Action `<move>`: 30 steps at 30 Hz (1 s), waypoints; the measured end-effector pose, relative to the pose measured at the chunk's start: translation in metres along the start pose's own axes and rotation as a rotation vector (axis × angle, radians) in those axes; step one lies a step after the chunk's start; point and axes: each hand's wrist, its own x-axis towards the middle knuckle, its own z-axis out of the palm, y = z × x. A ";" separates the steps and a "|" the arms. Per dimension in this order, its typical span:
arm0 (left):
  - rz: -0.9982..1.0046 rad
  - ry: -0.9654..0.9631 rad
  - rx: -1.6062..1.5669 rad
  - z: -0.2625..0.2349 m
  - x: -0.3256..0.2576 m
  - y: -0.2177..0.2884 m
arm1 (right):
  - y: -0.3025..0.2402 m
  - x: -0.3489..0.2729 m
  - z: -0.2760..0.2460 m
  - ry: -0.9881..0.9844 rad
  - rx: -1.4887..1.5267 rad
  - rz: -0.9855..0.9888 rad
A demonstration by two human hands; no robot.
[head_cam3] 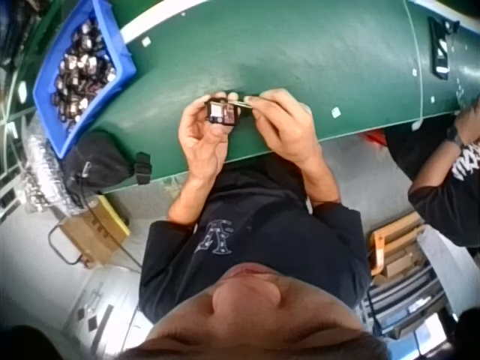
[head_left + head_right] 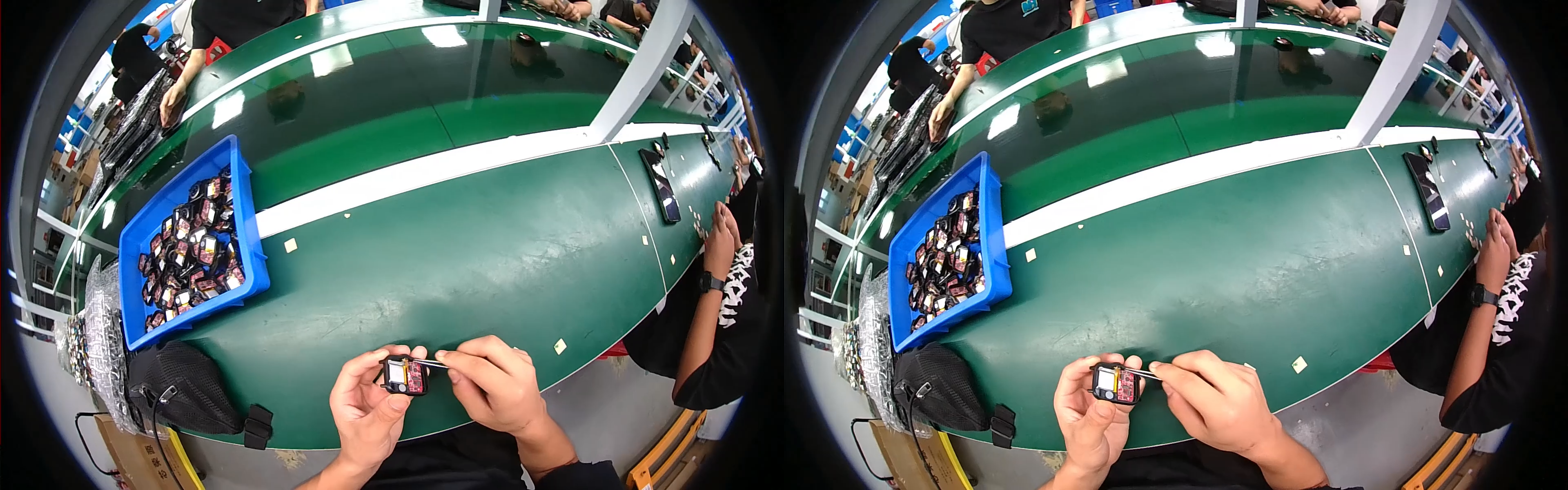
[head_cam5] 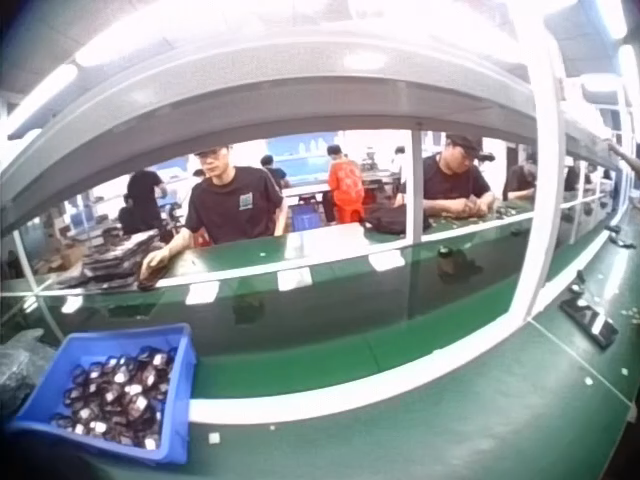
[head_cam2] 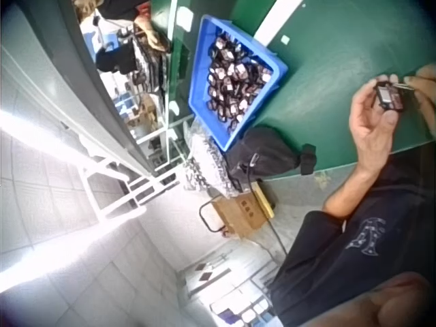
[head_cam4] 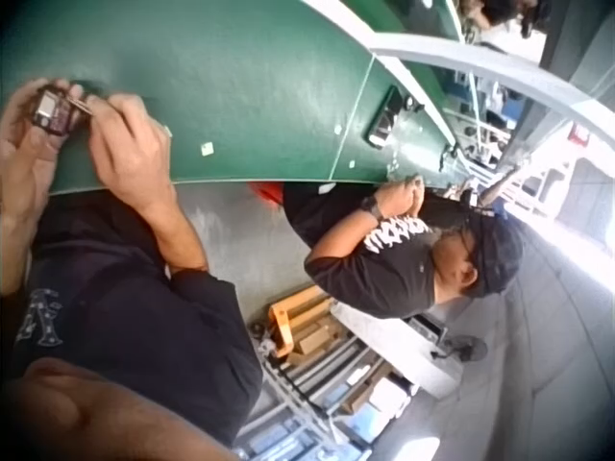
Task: Assemble small electronic components, specifically parts of a smartwatch or similar device, using tweezers at a factory workstation.
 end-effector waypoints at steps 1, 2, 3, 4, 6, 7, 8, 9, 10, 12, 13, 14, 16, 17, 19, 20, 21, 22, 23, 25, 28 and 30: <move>-0.014 0.005 -0.015 -0.002 0.001 0.004 | -0.002 -0.001 -0.001 0.034 -0.027 0.016; 0.008 -0.016 0.013 -0.009 0.003 0.011 | -0.004 0.000 -0.001 0.067 -0.052 0.031; 0.021 -0.030 0.031 -0.011 0.006 0.022 | -0.004 -0.002 -0.003 0.070 -0.046 0.024; 0.100 -0.045 0.074 -0.015 0.010 0.032 | -0.004 -0.002 -0.004 0.060 -0.051 0.031; 0.226 0.015 0.196 -0.021 0.018 0.055 | -0.004 -0.003 -0.002 0.074 -0.050 0.032; 0.302 0.057 0.261 -0.025 0.026 0.067 | -0.004 -0.002 -0.001 0.074 -0.038 0.022; 0.392 0.083 0.337 -0.029 0.036 0.077 | -0.003 -0.002 -0.002 0.071 -0.047 0.027; 0.469 0.097 0.378 -0.032 0.047 0.087 | -0.003 -0.003 -0.003 0.071 -0.059 0.036; 0.554 0.148 0.502 -0.041 0.055 0.098 | -0.003 -0.002 -0.002 0.074 -0.047 0.026; 0.662 0.268 0.706 -0.060 0.065 0.113 | -0.004 -0.002 -0.002 0.077 -0.059 0.044; 0.686 0.338 0.787 -0.066 0.067 0.117 | -0.004 -0.002 -0.002 0.083 -0.057 0.039; 0.698 0.338 0.756 -0.070 0.068 0.121 | -0.004 -0.002 -0.001 0.083 -0.053 0.031; 0.708 0.356 0.861 -0.076 0.071 0.125 | -0.004 -0.001 -0.001 0.086 -0.049 0.022; 0.712 0.377 0.965 -0.078 0.073 0.125 | -0.005 0.000 -0.001 0.077 -0.050 0.027; 0.715 0.451 1.130 -0.087 0.079 0.122 | -0.005 0.000 -0.002 0.064 -0.049 0.029; 0.692 0.466 1.204 -0.087 0.079 0.122 | -0.005 -0.001 -0.002 0.061 -0.047 0.025; 0.668 0.478 1.278 -0.085 0.080 0.122 | -0.005 -0.001 -0.002 0.061 -0.047 0.023; 0.669 0.479 1.278 -0.085 0.080 0.122 | -0.005 -0.001 -0.002 0.061 -0.047 0.022; 0.631 0.486 1.455 -0.084 0.078 0.122 | -0.005 -0.002 -0.002 0.056 -0.043 0.027; 0.576 0.497 1.643 -0.081 0.078 0.118 | -0.005 -0.002 -0.002 0.055 -0.042 0.031; 0.595 0.494 1.588 -0.062 0.076 0.109 | -0.005 -0.004 -0.003 0.059 -0.074 0.039; 0.652 0.454 1.559 -0.055 0.069 0.105 | -0.005 -0.005 -0.004 0.080 -0.025 0.053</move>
